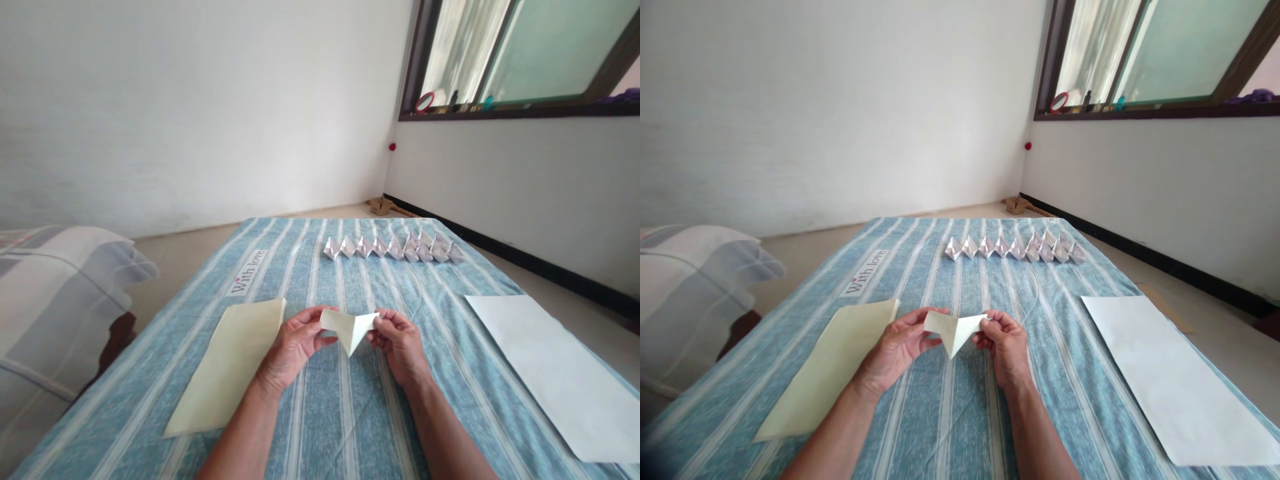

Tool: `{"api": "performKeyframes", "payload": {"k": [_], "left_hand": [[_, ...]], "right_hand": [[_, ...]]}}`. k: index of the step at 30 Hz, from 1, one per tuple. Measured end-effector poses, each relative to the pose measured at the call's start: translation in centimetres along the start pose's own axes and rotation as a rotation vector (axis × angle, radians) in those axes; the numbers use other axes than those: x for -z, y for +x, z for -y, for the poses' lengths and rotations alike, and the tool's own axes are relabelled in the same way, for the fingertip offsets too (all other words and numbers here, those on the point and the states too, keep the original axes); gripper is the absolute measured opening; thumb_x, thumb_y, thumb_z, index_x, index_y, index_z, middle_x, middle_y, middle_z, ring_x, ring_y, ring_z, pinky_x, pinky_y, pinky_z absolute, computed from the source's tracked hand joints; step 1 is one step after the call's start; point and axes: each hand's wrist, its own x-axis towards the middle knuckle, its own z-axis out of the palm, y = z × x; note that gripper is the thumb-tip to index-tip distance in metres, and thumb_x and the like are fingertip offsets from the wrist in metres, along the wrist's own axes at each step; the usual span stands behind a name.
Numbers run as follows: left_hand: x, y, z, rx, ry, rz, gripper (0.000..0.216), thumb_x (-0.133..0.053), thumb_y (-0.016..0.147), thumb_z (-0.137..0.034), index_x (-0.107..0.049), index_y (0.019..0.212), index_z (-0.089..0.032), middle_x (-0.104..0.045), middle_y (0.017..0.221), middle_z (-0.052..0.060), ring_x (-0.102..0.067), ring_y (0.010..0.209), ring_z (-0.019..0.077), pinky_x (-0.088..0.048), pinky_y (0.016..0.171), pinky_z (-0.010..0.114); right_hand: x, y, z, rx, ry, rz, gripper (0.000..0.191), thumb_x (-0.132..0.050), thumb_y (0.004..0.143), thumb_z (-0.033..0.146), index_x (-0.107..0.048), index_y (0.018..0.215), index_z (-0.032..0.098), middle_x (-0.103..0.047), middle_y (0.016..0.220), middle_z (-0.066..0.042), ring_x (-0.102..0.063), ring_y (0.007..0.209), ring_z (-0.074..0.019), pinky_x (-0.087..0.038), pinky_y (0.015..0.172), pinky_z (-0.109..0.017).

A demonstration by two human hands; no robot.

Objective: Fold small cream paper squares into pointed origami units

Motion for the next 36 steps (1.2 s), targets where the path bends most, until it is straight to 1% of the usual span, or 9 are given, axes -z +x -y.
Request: {"api": "performKeyframes", "payload": {"k": [3, 5, 8, 15, 21, 27, 36], "left_hand": [[0.02, 0.02, 0.09, 0.041, 0.025, 0.046, 0.034, -0.075, 0.076, -0.025, -0.07, 0.108, -0.014, -0.074, 0.101, 0.012, -0.068, 0.09, 0.0231, -0.057, 0.075, 0.033], [0.0, 0.01, 0.15, 0.068, 0.053, 0.073, 0.035, -0.075, 0.075, -0.027, -0.07, 0.107, -0.013, -0.074, 0.1, 0.013, -0.069, 0.09, 0.025, -0.057, 0.071, 0.032], [-0.09, -0.05, 0.21, 0.096, 0.085, 0.087, 0.036, -0.076, 0.074, -0.028, -0.07, 0.107, -0.013, -0.074, 0.101, 0.015, -0.069, 0.091, 0.0268, -0.057, 0.07, 0.033], [-0.36, -0.15, 0.18, 0.106, 0.11, 0.058, 0.033, -0.078, 0.073, -0.031, -0.072, 0.1, -0.012, -0.075, 0.096, 0.015, -0.07, 0.086, 0.027, -0.057, 0.068, 0.034], [-0.29, -0.04, 0.21, 0.116, 0.091, 0.044, 0.034, -0.079, 0.072, -0.032, -0.072, 0.099, -0.012, -0.075, 0.093, 0.014, -0.07, 0.08, 0.0239, -0.058, 0.066, 0.034], [-0.44, 0.03, 0.11, 0.12, 0.084, 0.025, 0.032, -0.079, 0.073, -0.031, -0.072, 0.097, -0.012, -0.075, 0.093, 0.014, -0.07, 0.08, 0.0239, -0.059, 0.065, 0.034], [-0.57, 0.09, 0.11, 0.132, 0.091, -0.024, 0.026, -0.078, 0.075, -0.028, -0.072, 0.093, -0.012, -0.075, 0.087, 0.012, -0.071, 0.074, 0.0223, -0.059, 0.063, 0.033]], "right_hand": [[-0.01, 0.07, 0.02, 0.002, 0.005, -0.004, 0.038, -0.089, 0.056, 0.034, -0.067, 0.08, 0.015, -0.067, 0.062, 0.001, -0.061, 0.047, -0.0118, -0.046, 0.045, -0.02], [-0.02, 0.06, 0.02, 0.001, 0.009, -0.011, 0.039, -0.089, 0.055, 0.034, -0.067, 0.082, 0.015, -0.067, 0.061, 0.001, -0.062, 0.048, -0.0121, -0.047, 0.045, -0.02], [-0.05, 0.0, -0.02, 0.001, 0.015, -0.015, 0.04, -0.089, 0.056, 0.033, -0.066, 0.085, 0.016, -0.066, 0.059, 0.002, -0.062, 0.048, -0.0125, -0.047, 0.046, -0.02], [-0.11, -0.09, -0.11, 0.004, -0.006, 0.006, 0.037, -0.087, 0.059, 0.033, -0.066, 0.086, 0.016, -0.066, 0.059, 0.002, -0.062, 0.048, -0.0126, -0.046, 0.046, -0.021], [-0.15, -0.05, -0.06, 0.001, -0.016, 0.008, 0.037, -0.087, 0.059, 0.033, -0.066, 0.086, 0.016, -0.065, 0.057, 0.003, -0.061, 0.048, -0.0123, -0.045, 0.046, -0.021], [-0.29, -0.07, 0.04, 0.009, -0.021, 0.013, 0.038, -0.086, 0.059, 0.034, -0.066, 0.085, 0.016, -0.065, 0.055, 0.002, -0.06, 0.047, -0.0124, -0.045, 0.047, -0.021], [-0.15, 0.03, -0.02, 0.013, -0.024, 0.022, 0.035, -0.086, 0.06, 0.034, -0.067, 0.084, 0.016, -0.065, 0.055, 0.002, -0.06, 0.048, -0.0129, -0.046, 0.046, -0.022]]}}
